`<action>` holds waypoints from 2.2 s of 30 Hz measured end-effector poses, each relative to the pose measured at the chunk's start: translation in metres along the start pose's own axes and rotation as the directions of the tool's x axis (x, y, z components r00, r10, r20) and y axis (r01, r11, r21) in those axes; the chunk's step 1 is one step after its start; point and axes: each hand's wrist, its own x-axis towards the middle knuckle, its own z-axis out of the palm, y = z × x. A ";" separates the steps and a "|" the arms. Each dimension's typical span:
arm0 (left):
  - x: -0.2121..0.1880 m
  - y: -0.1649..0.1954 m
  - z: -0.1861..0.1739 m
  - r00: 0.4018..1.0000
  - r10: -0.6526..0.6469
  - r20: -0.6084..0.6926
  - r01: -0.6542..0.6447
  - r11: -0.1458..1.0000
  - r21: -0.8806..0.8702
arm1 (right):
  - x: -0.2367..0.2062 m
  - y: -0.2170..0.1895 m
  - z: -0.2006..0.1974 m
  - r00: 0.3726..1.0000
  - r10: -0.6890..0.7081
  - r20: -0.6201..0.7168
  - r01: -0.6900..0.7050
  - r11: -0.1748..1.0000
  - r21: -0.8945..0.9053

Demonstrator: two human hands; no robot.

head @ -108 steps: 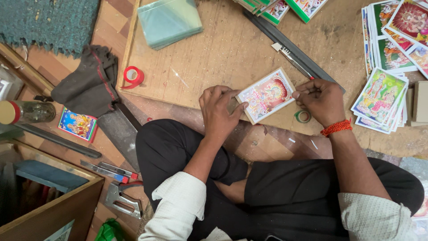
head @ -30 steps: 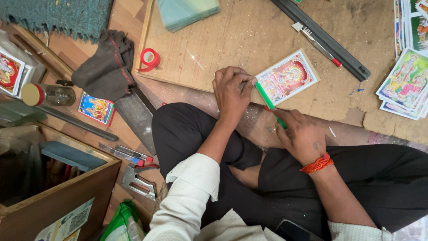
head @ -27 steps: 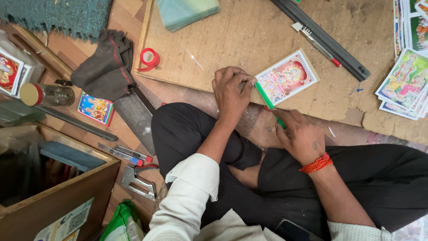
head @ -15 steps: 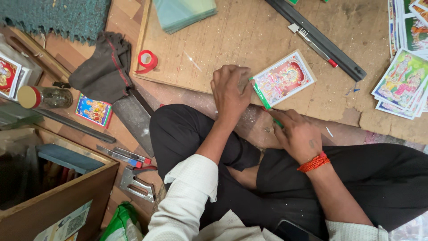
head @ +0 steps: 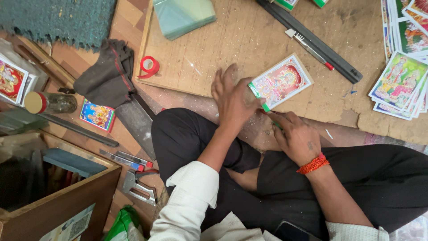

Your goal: The person sits on the floor and repeatedly tapes small printed cards to rectangular cardboard pieces using green tape. They align each card, apply tape along the edges, and place the finished units into a growing stack.

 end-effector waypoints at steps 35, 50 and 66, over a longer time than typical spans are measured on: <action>0.005 -0.024 -0.016 0.999 0.039 -0.008 -0.039 0.996 -0.079 | 0.010 0.007 -0.009 0.985 0.170 -0.017 -0.148 0.902 0.406; -0.042 0.008 -0.017 0.956 0.227 0.188 -0.160 0.935 -0.315 | 0.017 0.014 -0.011 0.982 0.190 -0.019 -0.169 0.910 0.378; -0.032 0.000 -0.024 0.968 0.181 0.176 -0.125 0.949 -0.290 | 0.018 0.032 -0.001 0.965 0.258 0.035 -0.223 0.749 0.624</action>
